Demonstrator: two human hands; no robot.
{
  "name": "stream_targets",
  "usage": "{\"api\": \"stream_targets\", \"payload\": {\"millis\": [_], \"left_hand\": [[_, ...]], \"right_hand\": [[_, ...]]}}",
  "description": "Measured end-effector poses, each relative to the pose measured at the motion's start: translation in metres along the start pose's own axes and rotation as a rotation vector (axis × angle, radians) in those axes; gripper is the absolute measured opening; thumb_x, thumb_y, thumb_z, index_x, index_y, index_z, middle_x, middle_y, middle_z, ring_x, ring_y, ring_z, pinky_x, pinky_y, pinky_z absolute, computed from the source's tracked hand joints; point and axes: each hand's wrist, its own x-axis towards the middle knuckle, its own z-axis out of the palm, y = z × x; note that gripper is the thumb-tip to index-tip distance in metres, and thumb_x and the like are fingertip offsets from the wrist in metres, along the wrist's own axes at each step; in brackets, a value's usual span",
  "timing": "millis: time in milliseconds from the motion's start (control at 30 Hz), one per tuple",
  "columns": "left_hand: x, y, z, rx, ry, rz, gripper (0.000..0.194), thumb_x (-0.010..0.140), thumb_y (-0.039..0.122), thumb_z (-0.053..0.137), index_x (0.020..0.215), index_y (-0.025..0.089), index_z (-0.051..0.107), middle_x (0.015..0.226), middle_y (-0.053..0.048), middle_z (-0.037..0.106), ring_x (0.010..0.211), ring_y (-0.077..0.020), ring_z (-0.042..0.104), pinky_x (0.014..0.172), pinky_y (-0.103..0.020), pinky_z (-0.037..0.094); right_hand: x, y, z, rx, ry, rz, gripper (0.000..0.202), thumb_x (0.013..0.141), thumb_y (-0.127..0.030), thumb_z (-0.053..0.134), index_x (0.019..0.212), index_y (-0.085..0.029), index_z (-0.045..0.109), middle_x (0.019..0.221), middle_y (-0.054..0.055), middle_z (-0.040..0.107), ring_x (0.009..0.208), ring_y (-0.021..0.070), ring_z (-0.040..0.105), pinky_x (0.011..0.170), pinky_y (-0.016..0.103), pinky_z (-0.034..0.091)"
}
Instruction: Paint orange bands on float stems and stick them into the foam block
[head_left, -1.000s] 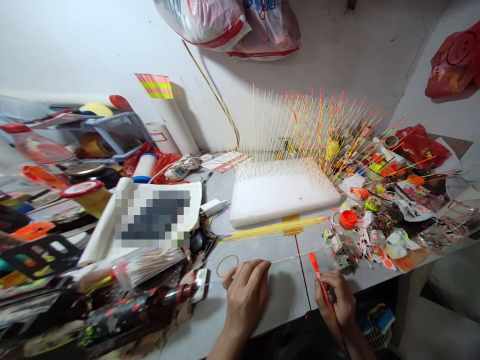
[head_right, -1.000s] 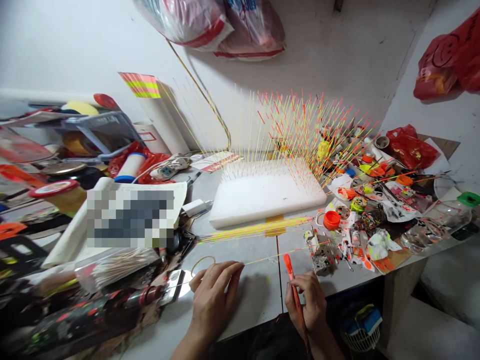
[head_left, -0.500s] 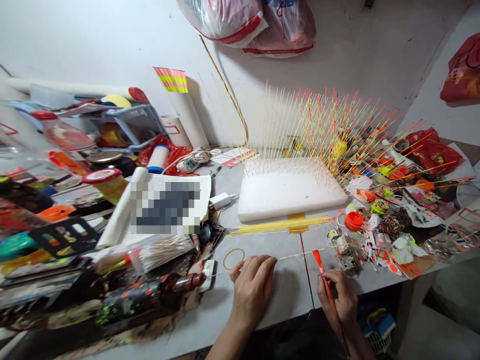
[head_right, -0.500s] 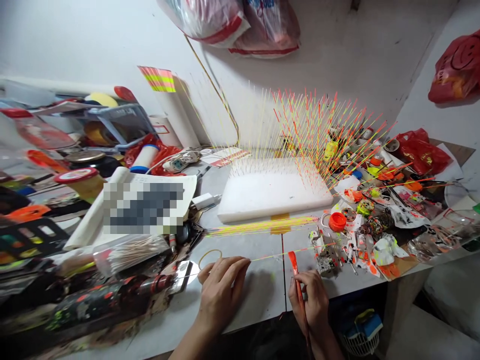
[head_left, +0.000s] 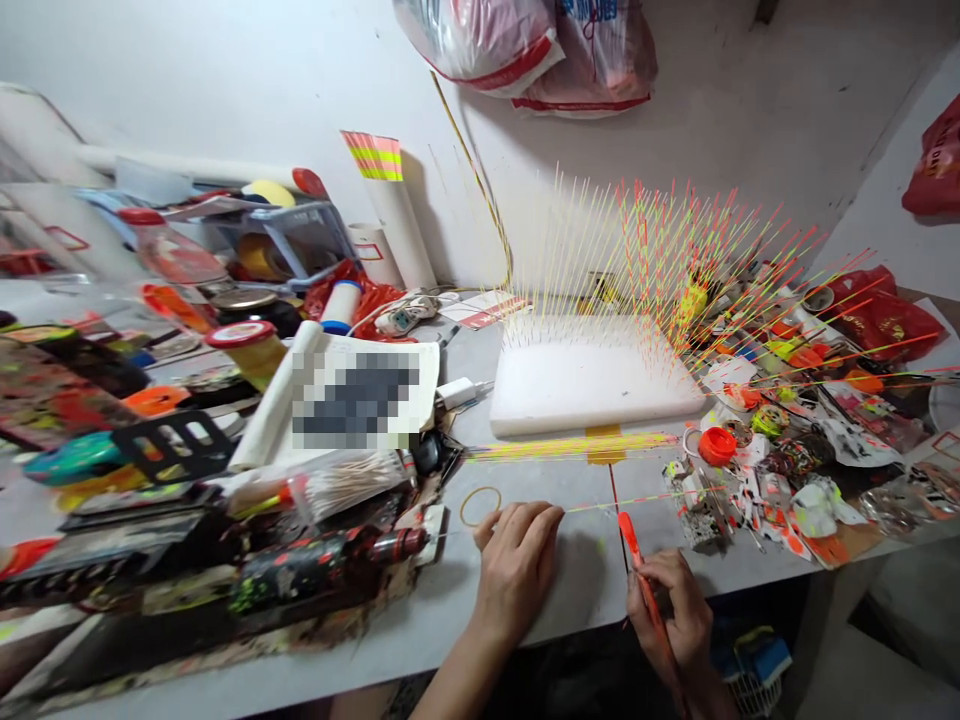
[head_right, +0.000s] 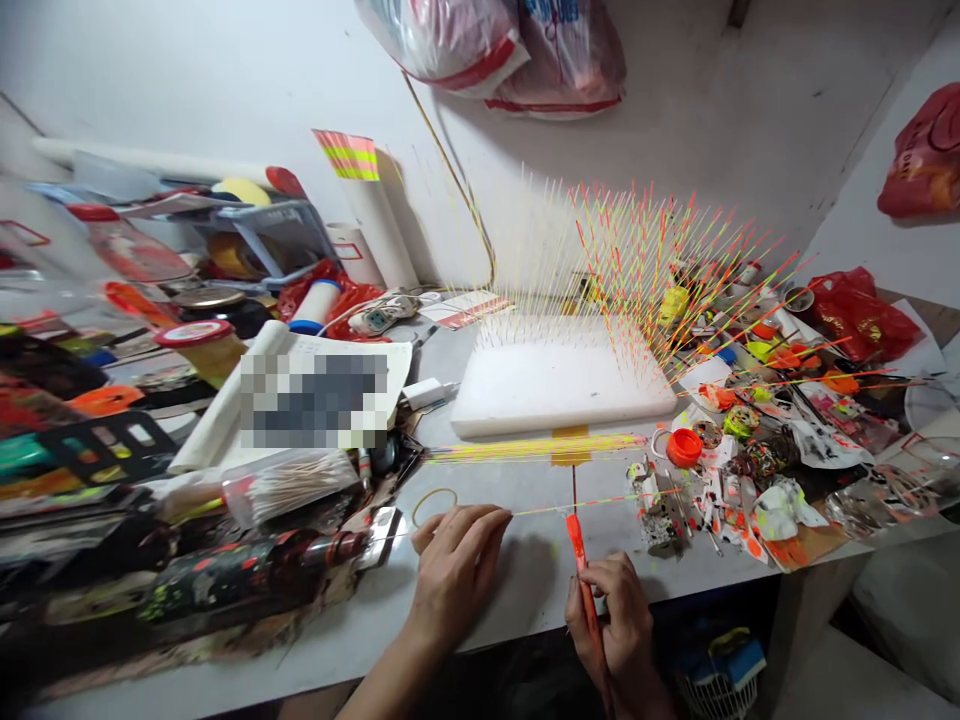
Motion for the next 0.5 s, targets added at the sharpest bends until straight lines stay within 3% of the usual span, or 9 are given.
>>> {"api": "stream_targets", "payload": {"millis": [133, 500], "left_hand": [[0.0008, 0.0022, -0.0005, -0.003, 0.002, -0.002, 0.017, 0.096, 0.011, 0.050, 0.096, 0.022, 0.062, 0.083, 0.001, 0.071, 0.076, -0.0129, 0.063, 0.082, -0.033, 0.034], [0.0002, 0.0035, -0.0005, -0.033, -0.009, -0.031, 0.015, 0.096, 0.013, 0.051, 0.095, 0.022, 0.063, 0.084, 0.002, 0.071, 0.076, -0.0122, 0.064, 0.084, -0.034, 0.033]], "right_hand": [[-0.0015, -0.0004, 0.0054, -0.018, -0.046, 0.043, 0.019, 0.092, -0.008, 0.057, 0.104, -0.023, 0.060, 0.085, 0.002, 0.066, 0.076, 0.0148, 0.065, 0.067, 0.027, 0.057], [0.0066, 0.0006, 0.0101, -0.072, -0.016, 0.024, 0.013, 0.093, -0.011, 0.057, 0.100, -0.021, 0.061, 0.082, 0.002, 0.068, 0.073, 0.0144, 0.067, 0.061, 0.023, 0.056]]}}
